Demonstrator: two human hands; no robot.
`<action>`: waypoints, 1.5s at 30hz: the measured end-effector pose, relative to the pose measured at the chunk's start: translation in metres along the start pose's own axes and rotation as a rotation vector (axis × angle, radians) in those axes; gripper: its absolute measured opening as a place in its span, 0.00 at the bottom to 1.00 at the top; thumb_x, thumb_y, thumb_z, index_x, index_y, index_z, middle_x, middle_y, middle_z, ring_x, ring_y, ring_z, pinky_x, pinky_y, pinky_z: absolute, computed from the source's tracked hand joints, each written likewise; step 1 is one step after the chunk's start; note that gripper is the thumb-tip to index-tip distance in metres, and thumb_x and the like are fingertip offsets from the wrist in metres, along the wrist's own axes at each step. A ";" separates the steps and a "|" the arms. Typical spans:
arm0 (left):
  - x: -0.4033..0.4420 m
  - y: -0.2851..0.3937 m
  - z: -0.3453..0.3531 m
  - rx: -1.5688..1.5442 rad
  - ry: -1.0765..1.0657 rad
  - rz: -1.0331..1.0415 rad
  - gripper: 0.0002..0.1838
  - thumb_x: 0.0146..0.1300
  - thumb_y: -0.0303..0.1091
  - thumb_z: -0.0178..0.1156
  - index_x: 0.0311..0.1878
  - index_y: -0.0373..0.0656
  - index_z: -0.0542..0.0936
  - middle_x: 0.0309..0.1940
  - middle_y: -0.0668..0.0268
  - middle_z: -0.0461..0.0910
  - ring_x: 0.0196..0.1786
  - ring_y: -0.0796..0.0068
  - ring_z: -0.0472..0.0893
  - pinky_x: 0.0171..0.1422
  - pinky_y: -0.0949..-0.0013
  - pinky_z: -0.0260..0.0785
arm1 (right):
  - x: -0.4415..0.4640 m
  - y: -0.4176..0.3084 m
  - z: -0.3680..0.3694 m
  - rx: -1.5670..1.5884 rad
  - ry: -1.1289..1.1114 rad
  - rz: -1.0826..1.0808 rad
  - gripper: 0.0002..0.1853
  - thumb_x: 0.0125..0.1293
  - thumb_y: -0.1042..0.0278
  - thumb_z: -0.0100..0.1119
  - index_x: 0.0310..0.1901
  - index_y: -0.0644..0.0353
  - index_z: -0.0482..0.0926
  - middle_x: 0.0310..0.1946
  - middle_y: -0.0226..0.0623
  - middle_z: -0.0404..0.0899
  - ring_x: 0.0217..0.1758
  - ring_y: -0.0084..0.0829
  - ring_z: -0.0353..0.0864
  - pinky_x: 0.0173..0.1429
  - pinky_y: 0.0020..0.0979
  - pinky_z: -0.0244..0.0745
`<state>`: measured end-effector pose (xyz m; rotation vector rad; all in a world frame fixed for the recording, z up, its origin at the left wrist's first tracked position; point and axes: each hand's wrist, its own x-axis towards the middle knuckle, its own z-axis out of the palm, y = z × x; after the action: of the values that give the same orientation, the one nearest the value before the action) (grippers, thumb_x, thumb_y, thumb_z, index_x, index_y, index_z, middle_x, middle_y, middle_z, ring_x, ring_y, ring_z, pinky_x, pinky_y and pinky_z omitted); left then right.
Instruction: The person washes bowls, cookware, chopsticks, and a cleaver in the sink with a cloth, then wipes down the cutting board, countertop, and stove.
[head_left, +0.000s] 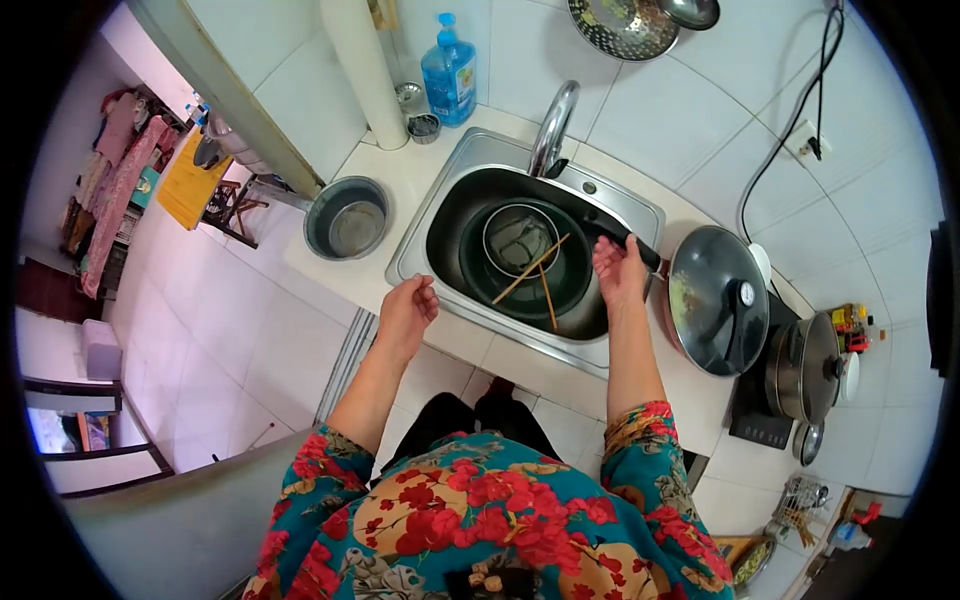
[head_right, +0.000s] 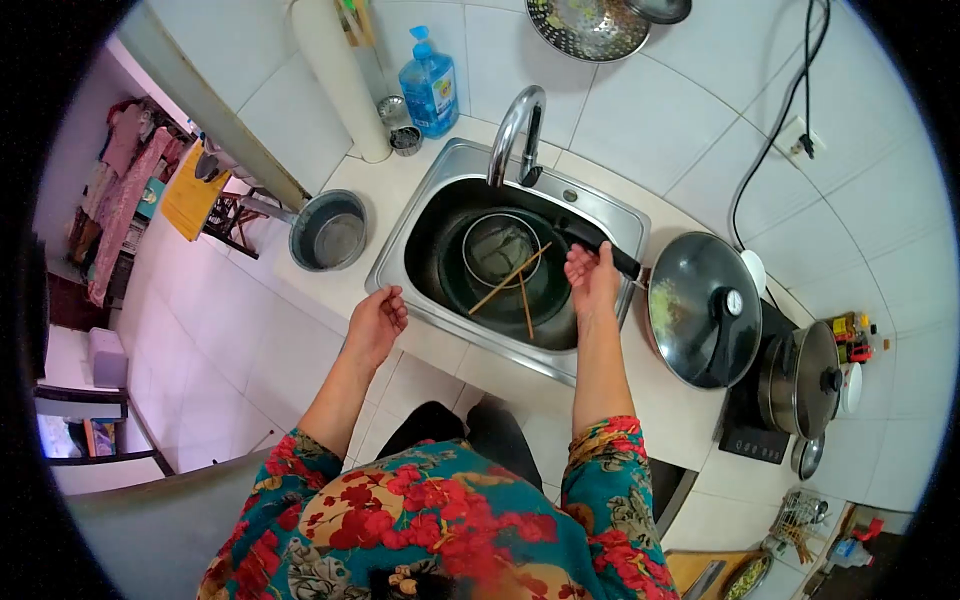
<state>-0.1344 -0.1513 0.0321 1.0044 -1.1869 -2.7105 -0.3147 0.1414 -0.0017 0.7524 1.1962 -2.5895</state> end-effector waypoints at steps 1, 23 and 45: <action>0.004 0.000 0.001 -0.013 0.008 -0.009 0.09 0.65 0.37 0.50 0.37 0.42 0.74 0.23 0.73 0.72 0.28 0.79 0.73 0.35 0.75 0.66 | 0.011 -0.003 0.005 0.053 -0.040 -0.022 0.20 0.68 0.49 0.46 0.36 0.63 0.71 0.30 0.42 0.79 0.30 0.33 0.77 0.33 0.31 0.74; 0.150 -0.004 0.068 0.333 -0.206 -0.271 0.15 0.65 0.41 0.48 0.46 0.40 0.74 0.37 0.64 0.78 0.41 0.75 0.77 0.45 0.72 0.68 | 0.100 0.019 0.106 -1.364 -0.337 -0.784 0.16 0.62 0.59 0.58 0.35 0.65 0.70 0.17 0.32 0.66 0.22 0.24 0.66 0.28 0.28 0.64; 0.208 -0.088 0.091 1.567 -0.383 0.089 0.26 0.58 0.36 0.56 0.58 0.35 0.66 0.53 0.45 0.69 0.56 0.51 0.71 0.58 0.56 0.65 | 0.081 0.018 0.129 -1.730 -0.267 -0.961 0.12 0.56 0.66 0.60 0.35 0.61 0.68 0.27 0.53 0.72 0.32 0.55 0.74 0.36 0.45 0.71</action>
<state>-0.3308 -0.0829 -0.0955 0.2420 -3.3322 -1.4617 -0.4239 0.0351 0.0145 -0.6376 3.1181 -0.8112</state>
